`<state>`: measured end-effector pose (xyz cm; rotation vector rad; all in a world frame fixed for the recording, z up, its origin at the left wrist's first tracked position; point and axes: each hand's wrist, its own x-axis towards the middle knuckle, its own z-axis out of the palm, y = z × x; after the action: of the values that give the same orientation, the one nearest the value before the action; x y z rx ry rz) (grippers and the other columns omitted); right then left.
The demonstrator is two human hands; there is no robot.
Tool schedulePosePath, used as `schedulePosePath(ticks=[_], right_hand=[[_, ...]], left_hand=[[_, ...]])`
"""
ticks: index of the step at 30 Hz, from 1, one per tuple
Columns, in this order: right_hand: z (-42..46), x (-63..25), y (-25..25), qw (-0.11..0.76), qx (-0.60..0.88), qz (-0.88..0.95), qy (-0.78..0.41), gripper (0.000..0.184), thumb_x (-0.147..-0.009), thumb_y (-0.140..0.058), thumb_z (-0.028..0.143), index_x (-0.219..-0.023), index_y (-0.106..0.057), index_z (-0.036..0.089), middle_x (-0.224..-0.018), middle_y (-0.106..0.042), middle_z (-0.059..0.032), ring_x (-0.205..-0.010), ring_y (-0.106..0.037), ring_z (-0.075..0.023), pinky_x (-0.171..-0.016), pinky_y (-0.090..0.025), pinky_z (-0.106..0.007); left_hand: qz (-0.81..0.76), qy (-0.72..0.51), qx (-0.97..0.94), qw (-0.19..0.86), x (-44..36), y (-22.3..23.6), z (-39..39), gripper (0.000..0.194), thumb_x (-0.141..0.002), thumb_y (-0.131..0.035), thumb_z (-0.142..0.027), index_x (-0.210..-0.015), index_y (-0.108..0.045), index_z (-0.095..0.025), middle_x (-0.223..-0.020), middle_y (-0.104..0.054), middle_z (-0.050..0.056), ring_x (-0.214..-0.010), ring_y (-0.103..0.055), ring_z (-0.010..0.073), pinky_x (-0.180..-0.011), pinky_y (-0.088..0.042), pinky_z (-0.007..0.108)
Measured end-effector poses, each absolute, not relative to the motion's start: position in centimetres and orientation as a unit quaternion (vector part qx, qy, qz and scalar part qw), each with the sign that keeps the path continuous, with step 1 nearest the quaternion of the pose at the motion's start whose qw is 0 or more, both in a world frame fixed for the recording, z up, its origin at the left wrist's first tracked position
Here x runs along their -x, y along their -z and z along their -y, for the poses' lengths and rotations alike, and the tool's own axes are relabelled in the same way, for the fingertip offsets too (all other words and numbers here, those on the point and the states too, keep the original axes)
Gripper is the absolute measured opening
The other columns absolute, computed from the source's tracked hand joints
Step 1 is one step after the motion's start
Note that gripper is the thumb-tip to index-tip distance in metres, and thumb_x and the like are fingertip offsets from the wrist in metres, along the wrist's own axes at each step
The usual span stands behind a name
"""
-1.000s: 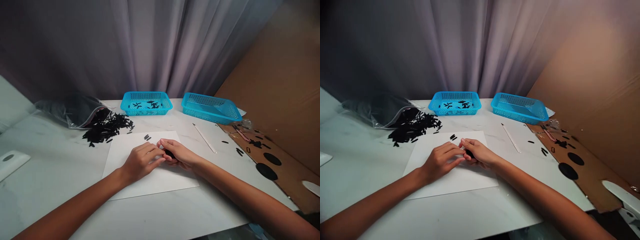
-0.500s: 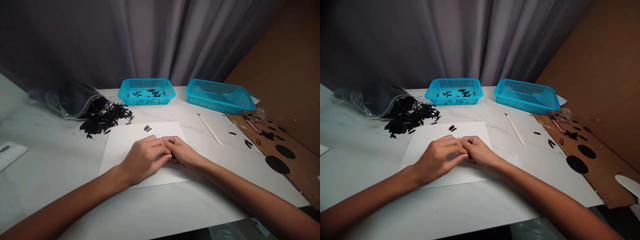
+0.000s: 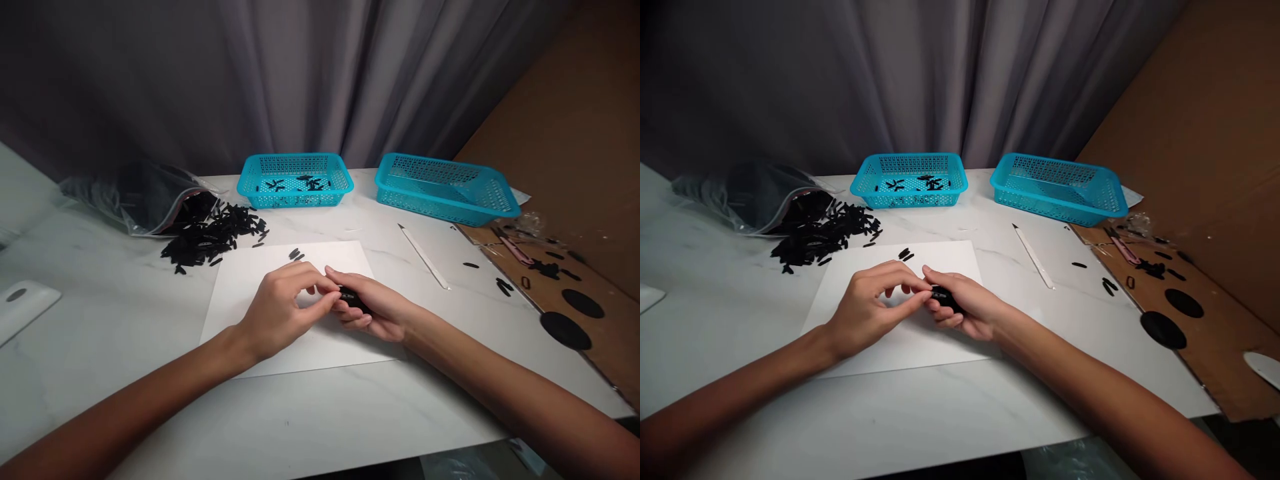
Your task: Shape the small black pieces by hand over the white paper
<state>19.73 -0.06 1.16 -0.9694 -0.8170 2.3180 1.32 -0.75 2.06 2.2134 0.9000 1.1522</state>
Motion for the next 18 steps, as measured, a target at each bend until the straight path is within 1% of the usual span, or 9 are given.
schedulePosePath(ticks=[4, 7, 10, 14, 18], right_hand=[[-0.1, -20.1, -1.4, 0.253, 0.36, 0.29, -0.85, 0.039, -0.089, -0.065, 0.05, -0.077, -0.056, 0.014, -0.057, -0.044, 0.0063, -0.042, -0.021, -0.0016, -0.035, -0.017, -0.011], [0.0, -20.4, -1.7, 0.268, 0.365, 0.316, -0.834, 0.04, -0.09, -0.066, 0.05, -0.079, -0.062, 0.012, -0.055, -0.047, 0.0054, -0.041, -0.022, -0.0012, -0.035, -0.015, -0.012], [0.1, -20.6, -2.0, 0.296, 0.367, 0.388, -0.792, 0.041, -0.091, -0.064, 0.05, -0.082, -0.068, 0.011, -0.052, -0.047, 0.005, -0.04, -0.025, -0.0021, -0.036, -0.017, -0.014], [0.2, -21.0, -2.6, 0.334, 0.348, 0.464, -0.743, 0.034, -0.091, -0.066, 0.045, -0.086, -0.073, 0.012, -0.053, -0.048, 0.0052, -0.041, -0.027, -0.0027, -0.038, -0.019, -0.016], [0.5, -21.5, -3.2, 0.334, 0.343, 0.474, -0.739, 0.024, -0.09, -0.069, 0.036, -0.086, -0.075, 0.013, -0.053, -0.048, 0.0052, -0.042, -0.028, -0.0025, -0.04, -0.02, -0.017]], left_hand=[[-0.341, -0.446, -0.791, 0.243, -0.8, -2.8, 0.5, 0.005, -0.084, -0.071, -0.014, -0.083, -0.074, -0.018, -0.077, -0.073, 0.0, -0.07, -0.061, 0.01, -0.056, -0.04, 0.024], [-0.353, -0.461, -0.782, 0.229, -0.4, -3.3, 0.3, 0.007, -0.082, -0.072, -0.011, -0.082, -0.074, -0.018, -0.077, -0.073, -0.001, -0.069, -0.061, 0.01, -0.055, -0.04, 0.025], [-0.35, -0.464, -0.785, 0.216, -0.2, -3.6, 0.3, 0.008, -0.081, -0.072, -0.01, -0.082, -0.073, -0.017, -0.078, -0.073, -0.001, -0.07, -0.061, 0.01, -0.056, -0.04, 0.025], [-0.336, -0.471, -0.791, 0.196, -0.2, -3.8, 0.5, 0.007, -0.082, -0.072, -0.01, -0.082, -0.073, -0.017, -0.076, -0.073, 0.0, -0.07, -0.062, 0.0101, -0.055, -0.04, 0.025], [-0.322, -0.482, -0.794, 0.181, -0.3, -4.3, 0.8, 0.007, -0.082, -0.072, -0.009, -0.081, -0.072, -0.016, -0.075, -0.073, 0.0, -0.069, -0.062, 0.0101, -0.056, -0.041, 0.025]])
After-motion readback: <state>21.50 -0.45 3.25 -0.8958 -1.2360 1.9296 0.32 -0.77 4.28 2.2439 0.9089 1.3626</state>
